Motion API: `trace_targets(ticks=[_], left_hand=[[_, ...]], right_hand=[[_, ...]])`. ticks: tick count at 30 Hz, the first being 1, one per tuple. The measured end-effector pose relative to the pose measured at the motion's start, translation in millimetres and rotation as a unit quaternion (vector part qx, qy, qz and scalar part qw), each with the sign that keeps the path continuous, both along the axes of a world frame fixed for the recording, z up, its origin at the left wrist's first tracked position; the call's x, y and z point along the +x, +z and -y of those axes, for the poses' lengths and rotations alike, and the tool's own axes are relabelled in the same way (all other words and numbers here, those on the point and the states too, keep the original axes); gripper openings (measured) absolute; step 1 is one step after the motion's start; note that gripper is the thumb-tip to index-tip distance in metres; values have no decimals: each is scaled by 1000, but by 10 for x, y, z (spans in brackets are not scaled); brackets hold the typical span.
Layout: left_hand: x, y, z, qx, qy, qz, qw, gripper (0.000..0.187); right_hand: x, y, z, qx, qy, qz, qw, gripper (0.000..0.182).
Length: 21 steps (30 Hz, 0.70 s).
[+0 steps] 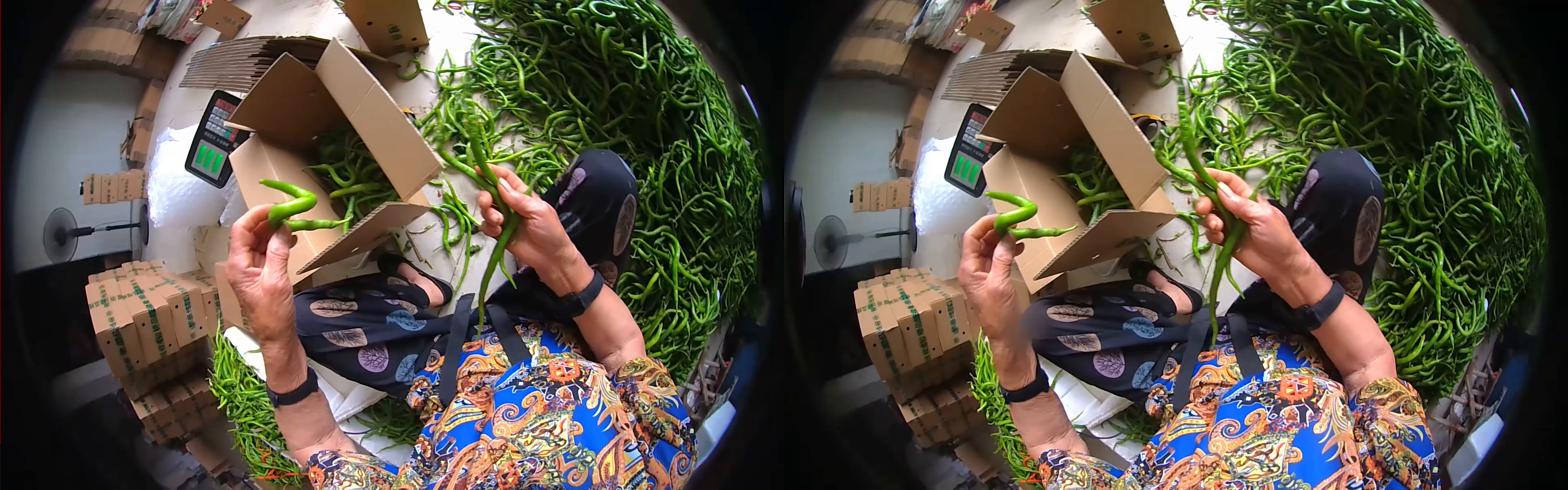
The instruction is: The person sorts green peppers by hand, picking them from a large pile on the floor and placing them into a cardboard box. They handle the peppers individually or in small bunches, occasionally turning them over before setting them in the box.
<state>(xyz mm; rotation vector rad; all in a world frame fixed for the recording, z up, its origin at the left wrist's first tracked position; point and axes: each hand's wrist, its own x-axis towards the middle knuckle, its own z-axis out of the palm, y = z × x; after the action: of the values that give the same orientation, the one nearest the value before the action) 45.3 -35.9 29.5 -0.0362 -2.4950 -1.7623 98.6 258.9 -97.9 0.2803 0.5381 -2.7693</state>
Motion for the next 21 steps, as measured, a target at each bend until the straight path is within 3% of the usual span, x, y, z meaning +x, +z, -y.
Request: trace_targets(ticks=[8, 21], left_hand=[[38, 49, 91, -31, 0, -17, 999, 22], [76, -2, 81, -86, -7, -62, 994, 20]], right_hand=[[-32, 106, 86, 37, 9, -22, 999, 38], [-27, -7, 46, 28, 4, 3, 1000, 26]])
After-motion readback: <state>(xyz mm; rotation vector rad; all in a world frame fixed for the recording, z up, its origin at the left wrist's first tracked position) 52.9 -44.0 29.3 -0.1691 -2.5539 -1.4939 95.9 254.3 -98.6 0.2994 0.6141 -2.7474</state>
